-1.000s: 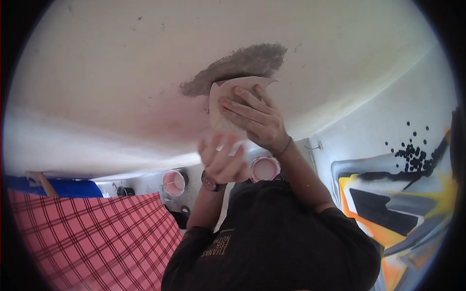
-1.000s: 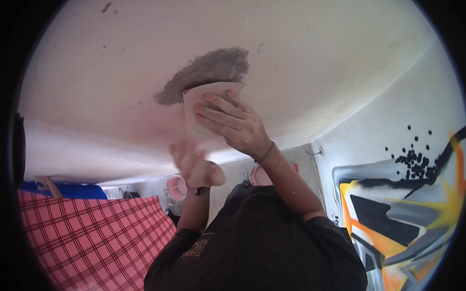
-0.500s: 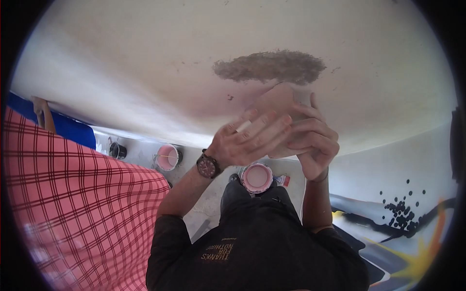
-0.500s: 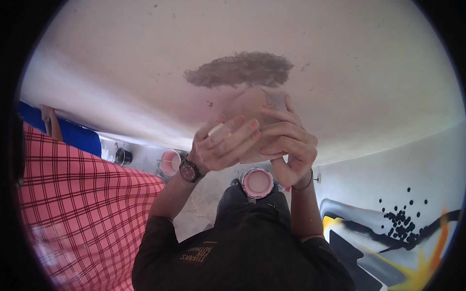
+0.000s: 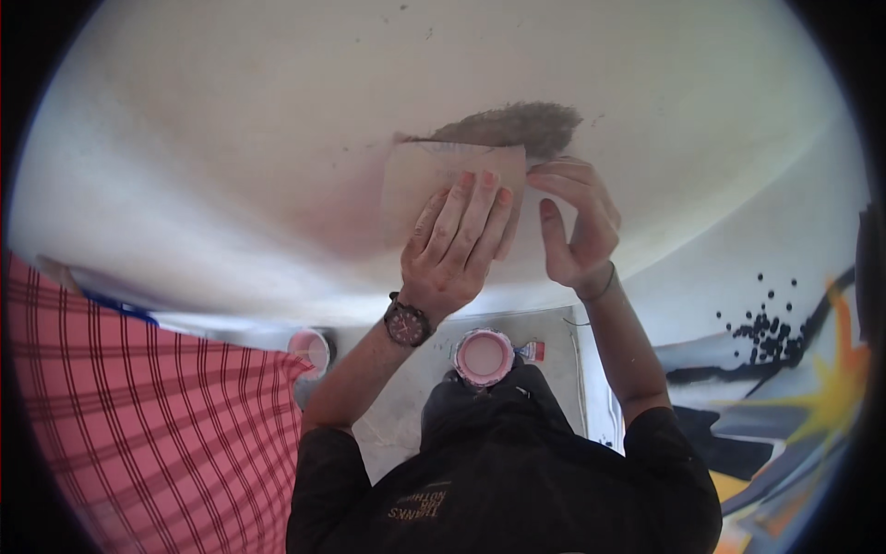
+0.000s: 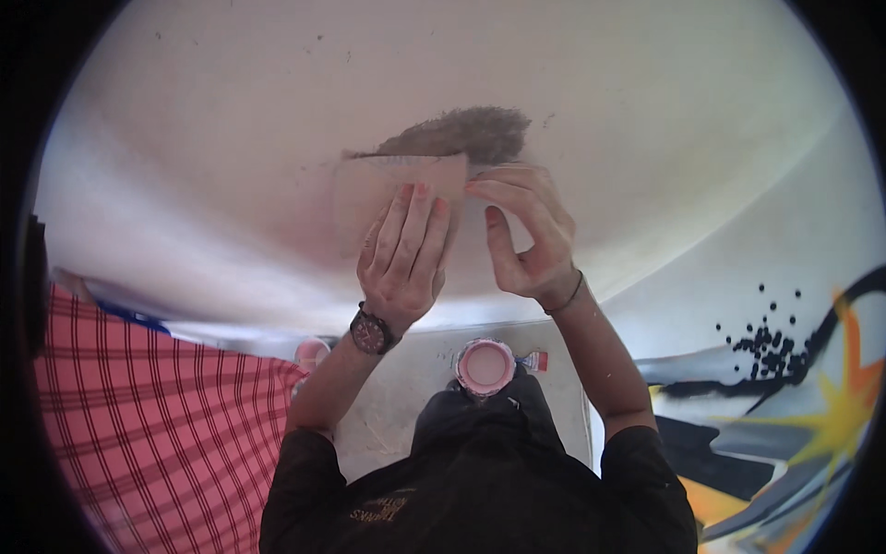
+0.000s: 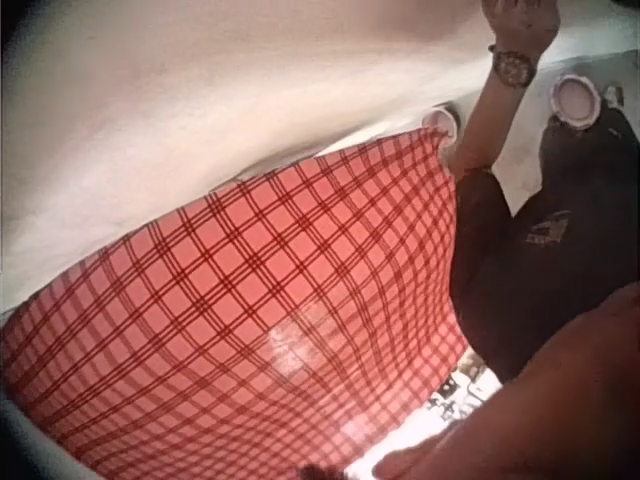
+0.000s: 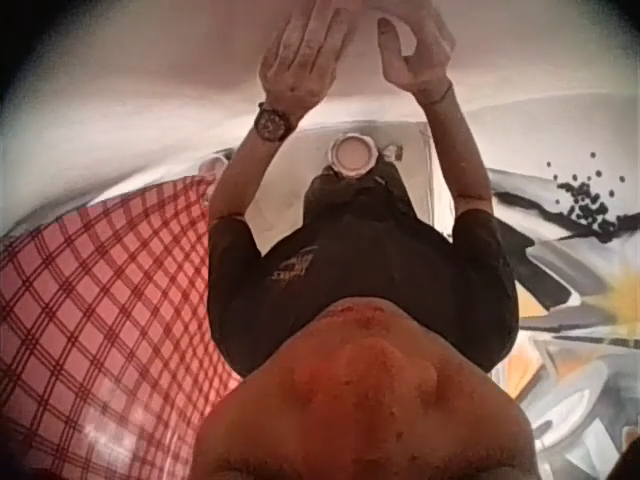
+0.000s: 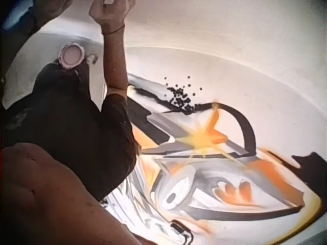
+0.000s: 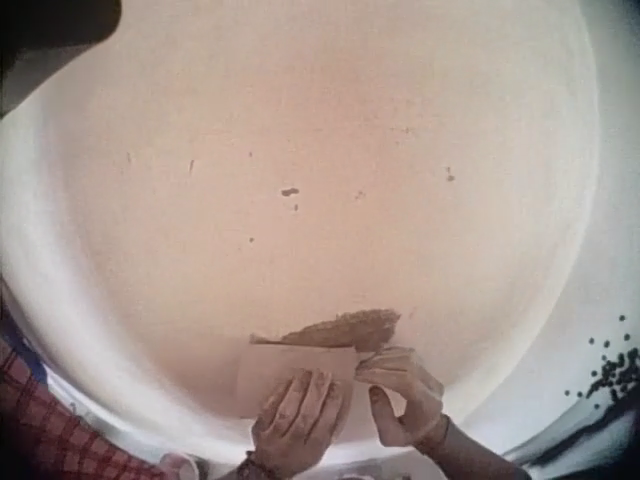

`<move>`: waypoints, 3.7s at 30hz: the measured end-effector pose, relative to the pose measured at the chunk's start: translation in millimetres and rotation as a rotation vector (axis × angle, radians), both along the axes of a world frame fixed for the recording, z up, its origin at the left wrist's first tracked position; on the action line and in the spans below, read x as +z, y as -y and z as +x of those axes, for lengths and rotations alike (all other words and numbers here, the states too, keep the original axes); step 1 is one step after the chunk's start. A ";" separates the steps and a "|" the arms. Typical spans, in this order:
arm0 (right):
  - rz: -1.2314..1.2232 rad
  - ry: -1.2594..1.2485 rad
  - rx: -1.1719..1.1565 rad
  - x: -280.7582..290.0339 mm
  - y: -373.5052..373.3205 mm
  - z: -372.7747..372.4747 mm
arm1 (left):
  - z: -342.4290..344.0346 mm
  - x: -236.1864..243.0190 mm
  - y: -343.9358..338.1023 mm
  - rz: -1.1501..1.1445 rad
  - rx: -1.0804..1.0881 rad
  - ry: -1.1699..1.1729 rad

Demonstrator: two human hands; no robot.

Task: Patching a hole in a wall or ceiling with filler compound using a scraper and a metal spatula.

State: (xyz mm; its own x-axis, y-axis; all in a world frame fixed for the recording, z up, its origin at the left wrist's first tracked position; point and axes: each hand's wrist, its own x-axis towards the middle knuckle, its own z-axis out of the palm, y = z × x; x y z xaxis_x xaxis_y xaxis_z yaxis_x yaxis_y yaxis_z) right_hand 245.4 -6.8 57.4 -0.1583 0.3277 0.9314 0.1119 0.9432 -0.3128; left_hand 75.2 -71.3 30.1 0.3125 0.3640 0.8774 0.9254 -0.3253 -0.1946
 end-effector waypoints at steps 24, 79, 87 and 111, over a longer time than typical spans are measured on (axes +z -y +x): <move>0.388 0.232 -0.720 46.1 -48.7 5.4 | 12.9 1.5 -47.6 -0.008 0.271 0.011; 0.486 0.057 -0.741 44.5 -64.5 2.0 | -1.8 10.6 -64.2 0.061 0.055 -0.150; 0.432 0.117 -0.705 51.6 -52.7 -2.4 | 20.9 32.5 -59.3 -0.012 0.079 -0.101; 0.542 0.034 -0.783 42.5 -71.7 -5.0 | 3.8 4.9 -62.7 0.040 0.079 -0.032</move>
State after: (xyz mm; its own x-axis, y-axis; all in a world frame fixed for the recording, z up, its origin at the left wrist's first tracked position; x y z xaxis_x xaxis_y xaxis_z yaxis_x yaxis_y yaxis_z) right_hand 240.4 64.9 99.9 -0.1067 -0.1232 0.9866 0.7742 0.6123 0.1602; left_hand 79.0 -8.6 35.0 0.3122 0.3539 0.8817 0.9410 -0.2427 -0.2358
